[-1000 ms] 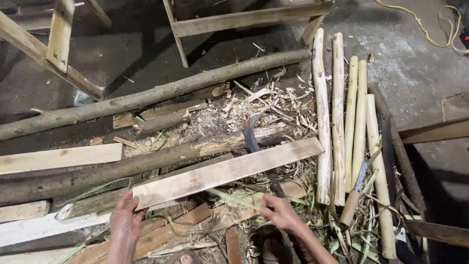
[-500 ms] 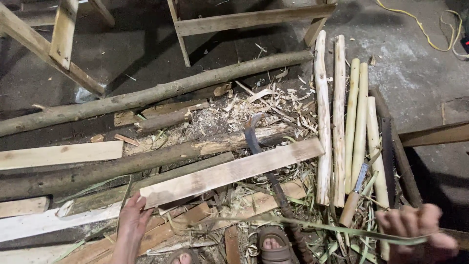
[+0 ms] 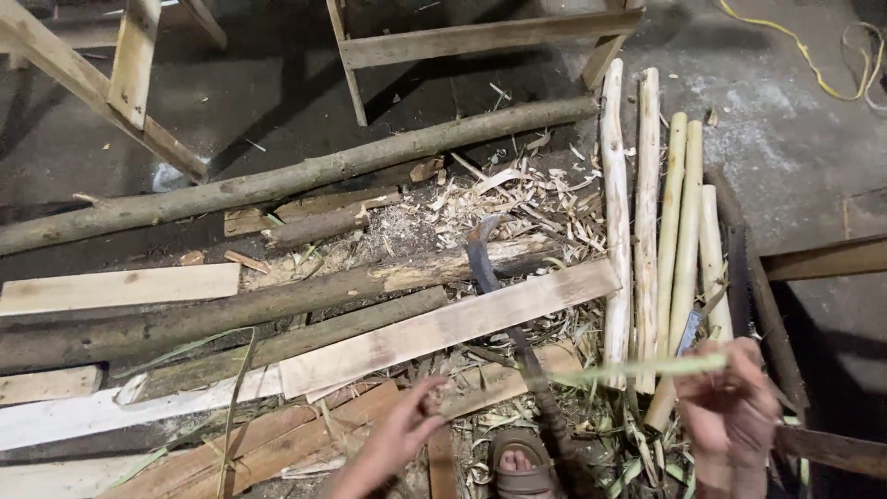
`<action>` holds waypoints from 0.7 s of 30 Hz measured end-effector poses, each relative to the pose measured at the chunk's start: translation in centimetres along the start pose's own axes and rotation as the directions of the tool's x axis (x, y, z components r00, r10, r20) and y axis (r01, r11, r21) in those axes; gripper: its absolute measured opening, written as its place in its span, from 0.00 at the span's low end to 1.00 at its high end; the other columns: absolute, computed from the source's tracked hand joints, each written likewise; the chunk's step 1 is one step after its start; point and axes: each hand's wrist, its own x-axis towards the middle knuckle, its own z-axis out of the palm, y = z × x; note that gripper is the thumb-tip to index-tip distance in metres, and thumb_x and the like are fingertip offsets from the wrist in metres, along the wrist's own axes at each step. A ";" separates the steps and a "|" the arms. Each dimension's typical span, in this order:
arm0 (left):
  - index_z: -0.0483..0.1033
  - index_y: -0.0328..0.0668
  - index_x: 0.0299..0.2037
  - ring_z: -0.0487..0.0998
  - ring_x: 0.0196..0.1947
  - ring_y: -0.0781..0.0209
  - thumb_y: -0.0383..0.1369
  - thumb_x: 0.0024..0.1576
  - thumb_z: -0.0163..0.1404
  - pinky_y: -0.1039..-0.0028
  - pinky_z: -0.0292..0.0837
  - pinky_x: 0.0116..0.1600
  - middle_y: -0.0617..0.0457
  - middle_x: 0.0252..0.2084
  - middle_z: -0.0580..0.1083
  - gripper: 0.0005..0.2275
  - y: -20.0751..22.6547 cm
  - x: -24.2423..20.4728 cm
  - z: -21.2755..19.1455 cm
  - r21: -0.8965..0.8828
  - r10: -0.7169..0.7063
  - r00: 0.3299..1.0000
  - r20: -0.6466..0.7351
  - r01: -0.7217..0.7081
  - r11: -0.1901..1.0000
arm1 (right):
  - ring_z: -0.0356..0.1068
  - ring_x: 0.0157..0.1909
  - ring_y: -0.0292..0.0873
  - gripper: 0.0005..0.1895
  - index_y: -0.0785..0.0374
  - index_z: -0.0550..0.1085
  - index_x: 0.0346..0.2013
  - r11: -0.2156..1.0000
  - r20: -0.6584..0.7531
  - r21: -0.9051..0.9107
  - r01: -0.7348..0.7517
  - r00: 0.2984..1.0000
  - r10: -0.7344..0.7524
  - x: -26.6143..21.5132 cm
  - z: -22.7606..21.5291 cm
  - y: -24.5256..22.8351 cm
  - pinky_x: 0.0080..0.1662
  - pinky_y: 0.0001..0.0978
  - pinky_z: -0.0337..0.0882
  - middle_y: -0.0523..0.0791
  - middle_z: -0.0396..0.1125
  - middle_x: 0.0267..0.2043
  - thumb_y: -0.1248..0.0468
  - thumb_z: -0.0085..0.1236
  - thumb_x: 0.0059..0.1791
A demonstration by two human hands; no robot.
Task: Stripping bark from a wooden branch using a sickle and manipulating the bark strips
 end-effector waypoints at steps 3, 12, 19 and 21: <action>0.75 0.47 0.42 0.62 0.15 0.69 0.24 0.57 0.48 0.84 0.56 0.18 0.56 0.22 0.70 0.07 -5.0 1.0 -1.8 -0.257 -0.009 0.997 0.071 0.028 0.966 | 0.63 0.33 0.30 0.03 0.57 0.70 0.38 0.972 -0.166 -0.214 0.100 0.977 -0.137 -0.4 9.8 0.7 0.37 0.18 0.67 0.42 0.67 0.42 0.64 0.48 0.53; 0.81 0.31 0.43 0.77 0.25 0.59 0.22 0.49 0.53 0.79 0.77 0.31 0.48 0.53 0.77 0.12 -11.1 -1.0 -8.9 -0.291 -0.426 0.899 0.098 0.435 0.852 | 0.67 0.26 0.27 0.08 0.58 0.70 0.41 0.997 -0.526 -0.054 0.054 0.848 -0.074 3.9 5.2 5.1 0.29 0.09 0.71 0.39 0.69 0.31 0.66 0.54 0.47; 0.82 0.23 0.35 0.68 0.19 0.58 0.20 0.47 0.57 0.73 0.63 0.24 0.40 0.24 0.75 0.07 -14.2 -2.4 -11.3 -0.447 -0.375 0.923 0.086 0.372 0.813 | 0.68 0.30 0.26 0.01 0.58 0.71 0.34 0.990 -0.518 -0.015 0.137 0.846 -0.125 3.8 4.5 2.0 0.36 0.09 0.74 0.38 0.68 0.33 0.67 0.54 0.49; 0.82 0.25 0.27 0.74 0.27 0.53 0.25 0.42 0.61 0.64 0.73 0.39 0.41 0.27 0.78 0.07 -12.3 -3.1 -11.7 -0.433 -0.391 0.920 0.026 0.363 0.825 | 0.69 0.30 0.31 0.05 0.60 0.73 0.38 0.940 -0.690 0.227 0.253 0.723 -0.029 4.0 3.9 1.1 0.34 0.14 0.77 0.41 0.70 0.34 0.68 0.57 0.47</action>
